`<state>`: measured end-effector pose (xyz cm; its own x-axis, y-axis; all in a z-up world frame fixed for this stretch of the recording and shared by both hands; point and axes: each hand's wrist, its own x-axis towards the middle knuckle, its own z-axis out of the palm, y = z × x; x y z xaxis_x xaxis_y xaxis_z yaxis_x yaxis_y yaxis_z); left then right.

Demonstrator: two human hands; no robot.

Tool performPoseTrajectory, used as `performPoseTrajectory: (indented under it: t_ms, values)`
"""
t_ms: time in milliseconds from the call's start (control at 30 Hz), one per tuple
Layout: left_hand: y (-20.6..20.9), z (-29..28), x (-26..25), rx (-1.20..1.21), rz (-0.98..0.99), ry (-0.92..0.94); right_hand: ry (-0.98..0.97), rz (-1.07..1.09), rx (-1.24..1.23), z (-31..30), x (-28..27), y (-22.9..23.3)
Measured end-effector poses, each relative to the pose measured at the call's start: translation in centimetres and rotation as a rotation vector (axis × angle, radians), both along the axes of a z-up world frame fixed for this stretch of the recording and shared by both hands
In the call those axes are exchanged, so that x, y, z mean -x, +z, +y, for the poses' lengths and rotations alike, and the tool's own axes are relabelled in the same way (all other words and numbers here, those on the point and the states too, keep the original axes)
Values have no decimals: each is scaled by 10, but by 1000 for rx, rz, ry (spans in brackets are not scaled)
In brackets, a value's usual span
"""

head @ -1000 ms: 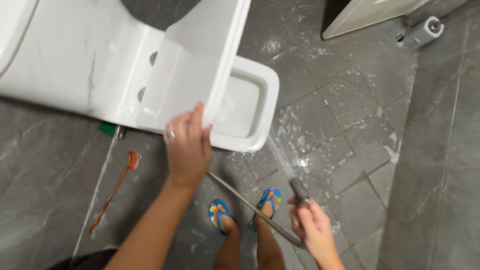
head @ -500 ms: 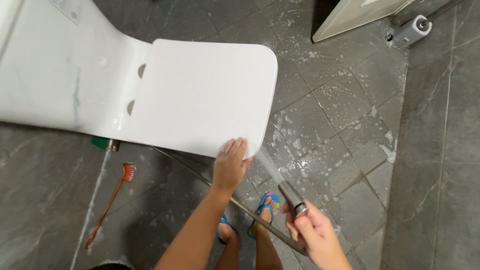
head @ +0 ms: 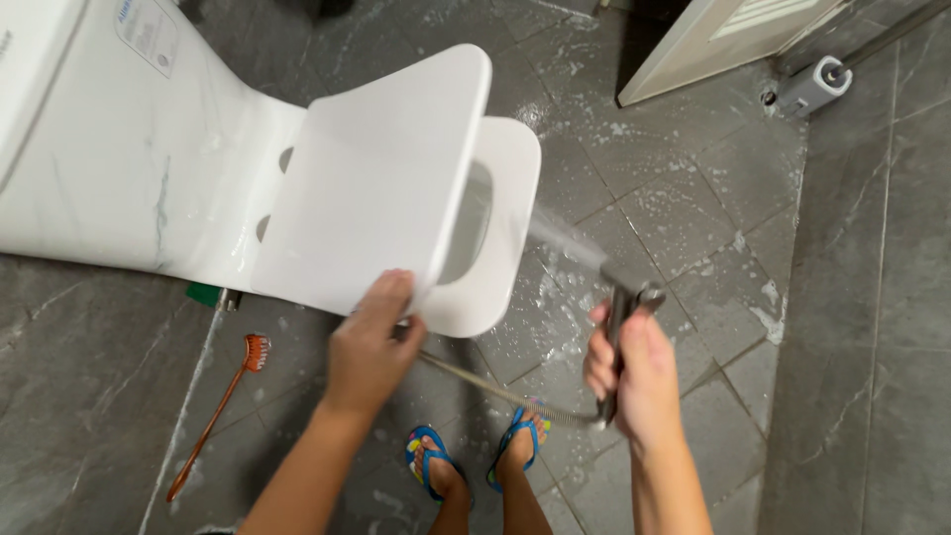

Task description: The person uses a handheld bidet sprayer to rinse the toilet bowl, seat, and surrounding floor area. They then rinse a green sponge and a small cup at the sink before placing them back on the shelf.

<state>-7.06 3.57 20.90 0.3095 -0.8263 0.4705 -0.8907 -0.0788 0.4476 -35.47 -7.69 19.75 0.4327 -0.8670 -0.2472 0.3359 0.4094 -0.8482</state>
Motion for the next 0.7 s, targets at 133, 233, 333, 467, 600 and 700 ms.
performPoseTrajectory:
  t_ms: [133, 233, 333, 467, 600, 700]
  values:
    - [30, 10, -8, 44, -40, 82, 91, 46, 29, -25, -11, 12]
    - [41, 14, -14, 101, -47, 172, 68, 66, 50, -30, -20, 17]
    - [51, 23, -27, 148, -58, 294, 51, -75, 78, -37, -44, 24]
    - [67, 33, -47, 150, 114, 494, 206, -246, 65, -19, -85, 39]
    - [72, 35, -60, 243, 210, 471, 318, -381, -1, 5, -105, 52]
    - [69, 37, -61, 252, 202, 483, 213, -262, 27, 5, -112, 51]
